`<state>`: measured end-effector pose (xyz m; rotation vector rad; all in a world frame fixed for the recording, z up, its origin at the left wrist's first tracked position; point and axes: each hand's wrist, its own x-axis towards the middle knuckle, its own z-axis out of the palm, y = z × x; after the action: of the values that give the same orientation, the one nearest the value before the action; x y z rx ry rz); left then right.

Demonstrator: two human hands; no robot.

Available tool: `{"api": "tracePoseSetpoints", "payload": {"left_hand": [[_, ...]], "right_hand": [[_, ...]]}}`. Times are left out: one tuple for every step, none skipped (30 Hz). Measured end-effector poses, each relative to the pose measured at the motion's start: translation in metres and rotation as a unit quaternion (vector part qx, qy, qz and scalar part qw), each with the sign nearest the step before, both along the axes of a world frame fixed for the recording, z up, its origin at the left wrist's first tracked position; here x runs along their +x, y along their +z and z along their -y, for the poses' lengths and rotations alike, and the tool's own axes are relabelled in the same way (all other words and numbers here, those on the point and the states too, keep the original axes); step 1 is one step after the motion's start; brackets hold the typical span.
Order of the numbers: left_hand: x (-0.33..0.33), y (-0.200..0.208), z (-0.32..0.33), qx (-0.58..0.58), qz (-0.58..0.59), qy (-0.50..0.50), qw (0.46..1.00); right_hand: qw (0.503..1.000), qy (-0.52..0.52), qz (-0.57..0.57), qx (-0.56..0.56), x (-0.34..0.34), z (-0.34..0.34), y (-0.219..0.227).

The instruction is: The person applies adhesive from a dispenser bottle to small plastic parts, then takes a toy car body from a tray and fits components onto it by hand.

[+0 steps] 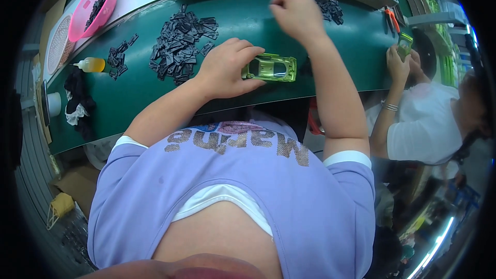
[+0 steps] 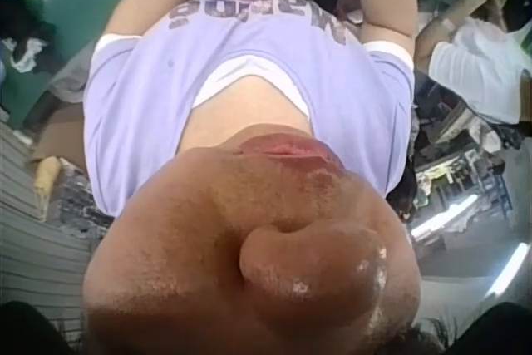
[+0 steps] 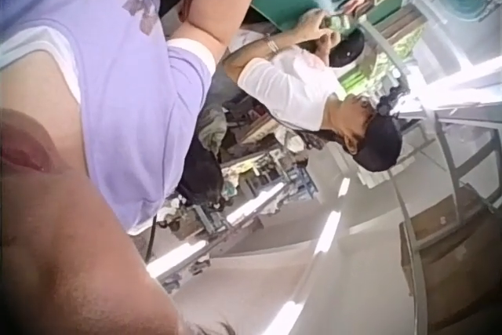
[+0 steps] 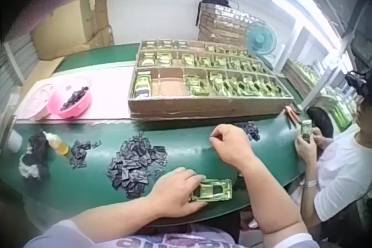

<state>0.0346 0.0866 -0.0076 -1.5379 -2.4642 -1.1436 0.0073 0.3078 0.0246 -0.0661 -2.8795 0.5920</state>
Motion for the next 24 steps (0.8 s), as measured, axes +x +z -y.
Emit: {"api": "tracePoseSetpoints", "payload": {"left_hand": [[0.000,0.000,-0.001,-0.002,0.001,-0.002,1.000],[0.000,0.000,-0.002,0.008,-0.002,0.002,1.000],[0.000,0.000,-0.003,0.019,-0.004,0.005,1.000],[0.000,0.000,-0.003,0.016,-0.003,0.004,1.000],[-0.001,0.001,-0.003,0.009,0.004,0.004,1.000],[-0.001,0.002,-0.003,0.001,0.011,0.005,1.000],[-0.001,0.001,-0.003,-0.001,0.012,0.004,1.000],[-0.001,0.001,-0.003,0.006,0.009,0.002,1.000],[-0.002,0.000,-0.003,0.012,0.005,0.002,1.000],[-0.002,0.000,-0.002,0.010,0.006,0.003,1.000],[-0.002,0.001,-0.002,0.006,0.009,0.004,1.000],[-0.003,0.002,-0.001,0.002,0.012,0.003,1.000],[-0.002,0.002,-0.002,0.001,0.014,0.002,1.000],[-0.001,0.001,-0.002,0.011,0.015,0.001,1.000],[-0.003,0.000,-0.003,0.022,0.014,0.002,1.000],[-0.006,-0.001,-0.004,0.020,0.018,0.005,1.000],[-0.010,-0.002,-0.006,0.032,0.011,0.001,0.999],[-0.010,-0.005,-0.003,0.040,0.007,0.003,0.999],[-0.009,-0.005,-0.002,0.041,0.002,0.004,0.999],[-0.010,-0.004,0.000,0.041,0.000,0.001,0.999],[-0.009,-0.006,0.001,0.038,0.000,0.006,0.999],[-0.009,-0.006,0.001,0.034,0.009,0.012,0.999],[-0.008,-0.006,0.002,0.039,-0.005,0.010,0.999],[-0.008,-0.007,0.001,0.045,-0.023,0.007,0.999]], "right_hand": [[0.997,-0.065,0.023,0.018,0.004,-0.019,-0.003],[0.990,-0.123,0.051,0.036,0.008,-0.033,-0.004],[0.985,-0.152,0.065,0.049,0.010,-0.039,-0.004],[0.979,-0.180,0.078,0.062,0.012,-0.044,-0.004],[0.979,-0.180,0.079,0.060,0.012,-0.048,-0.009],[0.978,-0.179,0.089,0.059,0.012,-0.051,-0.016],[0.977,-0.177,0.100,0.059,0.013,-0.053,-0.020],[0.977,-0.178,0.101,0.057,0.014,-0.055,-0.021],[0.980,-0.171,0.099,0.022,0.015,-0.055,-0.020],[0.981,-0.165,0.098,-0.012,0.015,-0.054,-0.020],[0.981,-0.164,0.100,-0.013,0.016,-0.056,-0.021],[0.980,-0.160,0.101,-0.055,0.018,-0.060,-0.022],[0.978,-0.156,0.103,-0.096,0.021,-0.063,-0.023],[0.977,-0.157,0.105,-0.097,0.027,-0.065,-0.022],[0.973,-0.128,0.086,-0.175,0.033,-0.066,-0.019],[0.961,-0.095,0.070,-0.252,0.038,-0.063,-0.014],[0.939,-0.071,0.058,-0.333,0.044,-0.060,-0.004],[0.907,-0.043,0.053,-0.415,0.052,-0.051,0.004],[0.889,-0.022,0.042,-0.455,0.061,-0.045,0.011],[0.868,-0.006,0.030,-0.495,0.072,-0.038,0.018],[0.853,0.006,0.034,-0.520,0.081,-0.028,0.023],[0.851,0.007,0.046,-0.523,0.092,-0.020,0.024],[0.869,0.003,0.052,-0.492,0.102,-0.009,0.024],[0.887,0.001,0.054,-0.458,0.108,0.000,0.024]]}}
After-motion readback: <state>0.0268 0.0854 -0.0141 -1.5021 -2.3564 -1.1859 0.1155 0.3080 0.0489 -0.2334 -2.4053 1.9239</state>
